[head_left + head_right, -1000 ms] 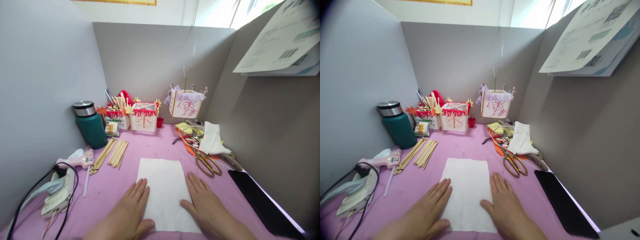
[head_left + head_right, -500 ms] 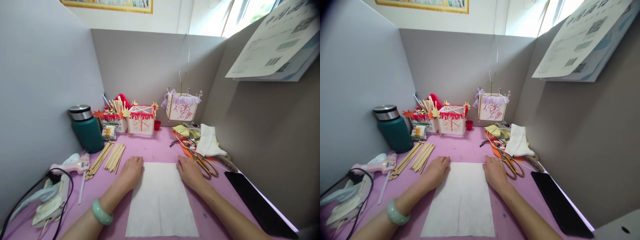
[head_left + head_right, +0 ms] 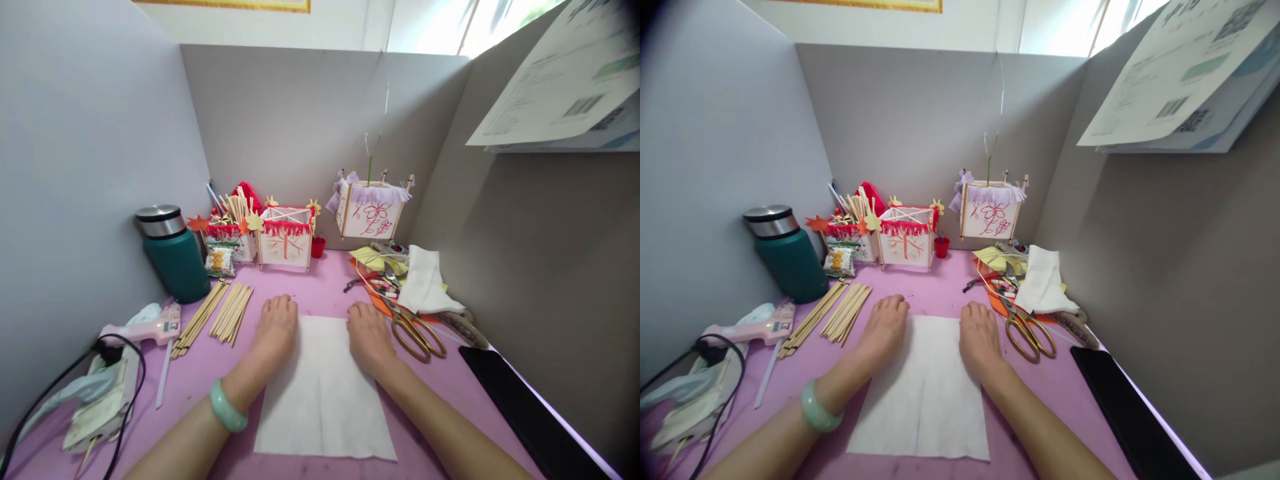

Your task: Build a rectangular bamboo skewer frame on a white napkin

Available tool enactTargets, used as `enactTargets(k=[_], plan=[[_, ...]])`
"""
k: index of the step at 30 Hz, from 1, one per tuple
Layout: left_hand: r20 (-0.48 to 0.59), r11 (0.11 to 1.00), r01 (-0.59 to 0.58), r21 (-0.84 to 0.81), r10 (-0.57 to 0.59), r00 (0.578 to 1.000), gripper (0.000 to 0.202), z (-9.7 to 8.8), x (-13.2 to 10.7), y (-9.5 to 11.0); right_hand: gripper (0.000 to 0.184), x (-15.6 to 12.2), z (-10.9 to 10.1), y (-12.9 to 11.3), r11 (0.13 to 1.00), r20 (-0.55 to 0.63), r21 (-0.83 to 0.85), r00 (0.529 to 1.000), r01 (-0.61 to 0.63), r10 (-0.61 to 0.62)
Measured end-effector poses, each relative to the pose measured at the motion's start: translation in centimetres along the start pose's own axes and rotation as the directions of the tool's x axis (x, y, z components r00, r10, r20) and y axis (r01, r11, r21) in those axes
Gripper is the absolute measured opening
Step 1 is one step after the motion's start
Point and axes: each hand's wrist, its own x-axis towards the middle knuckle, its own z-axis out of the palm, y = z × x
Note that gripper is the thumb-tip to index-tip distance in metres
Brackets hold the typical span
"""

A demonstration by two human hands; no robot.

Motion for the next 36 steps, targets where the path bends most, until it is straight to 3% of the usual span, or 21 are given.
enactTargets(k=[2, 4, 6, 11, 14, 16, 19, 22, 25, 28, 30, 32, 34, 36], plan=[[-0.016, 0.990, -0.125, -0.062, 0.124, 0.992, 0.044, 0.9, -1.1, 1.6, 0.041, -0.5, 0.4, -1.1, 0.997, 0.012, 0.036, 0.998, 0.062, -0.063], [0.050, 0.956, -0.252, -0.150, 0.262, 0.964, 0.055, 2.1, -2.3, 2.8, 0.046, -1.2, 1.1, -1.8, 0.986, 0.059, 0.078, 0.987, 0.148, -0.153], [0.103, 0.943, -0.279, -0.183, 0.300, 0.948, 0.065, 3.0, -3.2, 3.3, 0.050, -1.9, 1.8, -1.8, 0.970, 0.129, 0.116, 0.965, 0.214, -0.228], [0.177, 0.984, -0.128, -0.128, 0.149, 0.973, 0.077, 2.8, -3.4, 1.1, 0.074, -2.7, 2.1, 0.6, 0.986, 0.252, 0.088, 0.955, 0.139, -0.157], [0.223, 0.998, 0.035, -0.053, -0.022, 0.975, 0.083, 1.6, -3.1, -0.5, 0.077, -2.5, 1.5, 1.3, 0.999, 0.261, 0.005, 0.964, 0.051, -0.050], [0.204, 0.996, 0.090, -0.021, -0.084, 0.975, 0.080, 1.0, -3.3, -0.7, 0.076, -2.5, 1.2, 0.7, 0.999, 0.207, -0.050, 0.978, 0.009, 0.001], [0.161, 0.995, -0.051, -0.082, 0.064, 0.985, 0.071, 0.9, -4.5, 0.0, 0.071, -3.1, 1.2, -1.1, 0.989, 0.143, -0.012, 0.979, 0.148, -0.145], [0.210, 0.971, -0.169, -0.168, 0.202, 0.957, 0.072, 1.3, -5.9, 0.5, 0.070, -4.4, 1.8, -1.7, 0.956, 0.206, 0.070, 0.934, 0.285, -0.293], [0.256, 0.976, -0.137, -0.171, 0.179, 0.950, 0.079, 1.4, -6.9, -0.1, 0.073, -5.2, 2.4, 0.1, 0.976, 0.232, 0.029, 0.949, 0.214, -0.215], [0.248, 0.976, -0.128, -0.177, 0.170, 0.954, 0.079, 0.2, -7.3, -1.0, 0.073, -4.9, 2.6, 2.6, 0.992, 0.185, -0.090, 0.980, 0.090, -0.072], [0.184, 0.984, -0.074, -0.164, 0.104, 0.977, 0.064, -1.2, -6.8, -1.7, 0.068, -4.4, 2.3, 3.0, 0.985, 0.118, -0.167, 0.993, 0.046, -0.026], [0.087, 0.992, 0.085, -0.094, -0.077, 0.993, 0.042, -2.6, -5.6, -2.7, 0.065, -4.0, 1.8, 2.0, 0.982, 0.059, -0.172, 0.996, 0.074, -0.065], [-0.018, 0.954, 0.298, 0.024, -0.298, 0.955, 0.032, -3.6, -3.9, -4.3, 0.066, -3.7, 1.0, 0.0, 0.977, 0.090, -0.079, 0.978, 0.197, -0.190], [-0.039, 0.908, 0.413, 0.067, -0.412, 0.911, 0.031, -3.9, -2.1, -6.2, 0.067, -3.7, 0.4, -2.0, 0.940, 0.211, 0.063, 0.916, 0.335, -0.341]])
